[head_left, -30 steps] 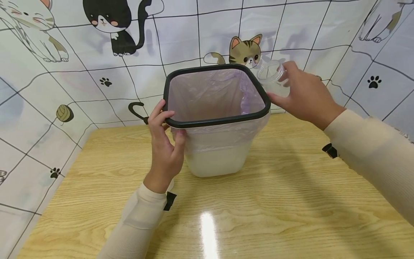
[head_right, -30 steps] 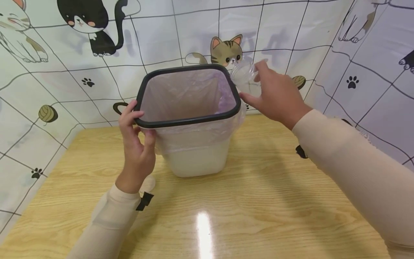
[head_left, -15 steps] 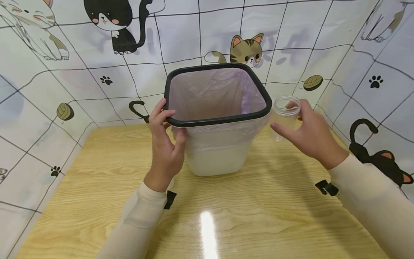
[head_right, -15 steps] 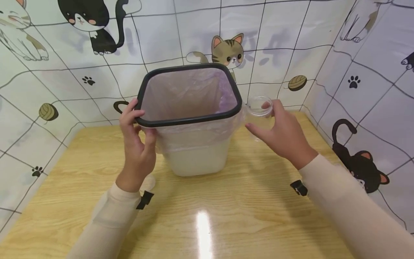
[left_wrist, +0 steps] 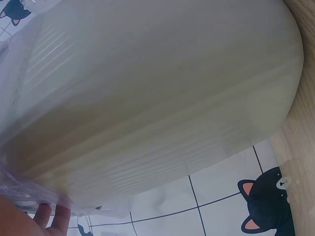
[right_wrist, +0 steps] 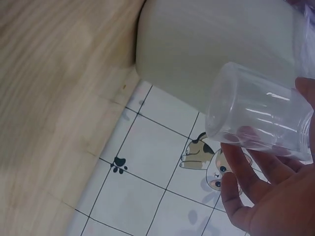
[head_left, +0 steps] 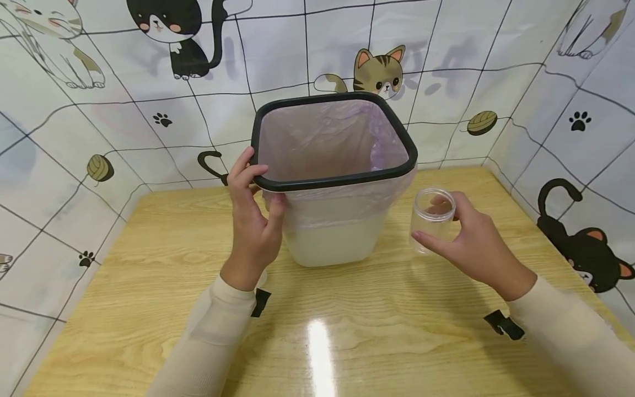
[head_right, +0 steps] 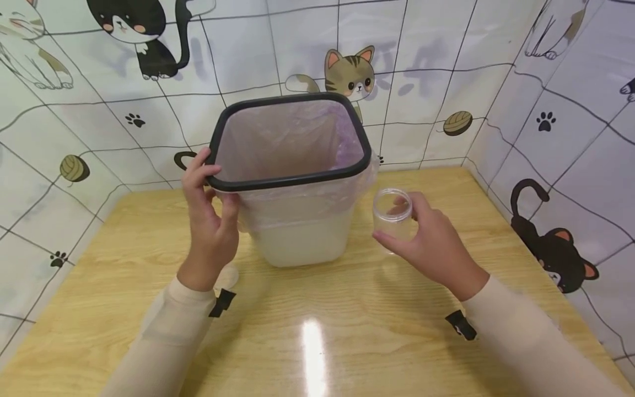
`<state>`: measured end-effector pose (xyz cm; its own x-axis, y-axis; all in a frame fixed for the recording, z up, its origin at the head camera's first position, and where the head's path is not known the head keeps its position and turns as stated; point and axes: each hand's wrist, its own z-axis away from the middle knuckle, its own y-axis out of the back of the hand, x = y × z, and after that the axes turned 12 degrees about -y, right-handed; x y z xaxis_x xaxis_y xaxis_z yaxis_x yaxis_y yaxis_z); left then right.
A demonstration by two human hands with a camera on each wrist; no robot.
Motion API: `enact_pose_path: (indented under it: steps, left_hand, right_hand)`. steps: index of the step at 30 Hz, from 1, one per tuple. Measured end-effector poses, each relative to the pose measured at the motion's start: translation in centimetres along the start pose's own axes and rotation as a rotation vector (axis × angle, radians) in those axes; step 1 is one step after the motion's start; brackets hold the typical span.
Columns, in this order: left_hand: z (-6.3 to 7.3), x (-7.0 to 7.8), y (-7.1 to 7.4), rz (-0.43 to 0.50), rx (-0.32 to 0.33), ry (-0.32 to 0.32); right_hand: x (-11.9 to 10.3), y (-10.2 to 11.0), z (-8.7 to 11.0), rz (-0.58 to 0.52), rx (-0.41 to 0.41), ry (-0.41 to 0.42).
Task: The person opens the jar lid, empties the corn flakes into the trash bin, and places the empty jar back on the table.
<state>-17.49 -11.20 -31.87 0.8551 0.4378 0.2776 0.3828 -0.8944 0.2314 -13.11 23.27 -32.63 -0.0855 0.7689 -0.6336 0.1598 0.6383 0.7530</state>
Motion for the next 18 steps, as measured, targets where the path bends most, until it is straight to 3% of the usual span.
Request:
enact_pose_path:
  steps: [8,18]
  left_hand:
    - [-0.1,0.0,0.0,0.0,-0.006,0.002]
    - [-0.1,-0.1,0.0,-0.002,-0.007,0.005]
  right_hand:
    - [0.3,-2.0,1.2,0.011,-0.025,0.13]
    - [-0.6,-4.4,2.1,-0.039,-0.171,0.147]
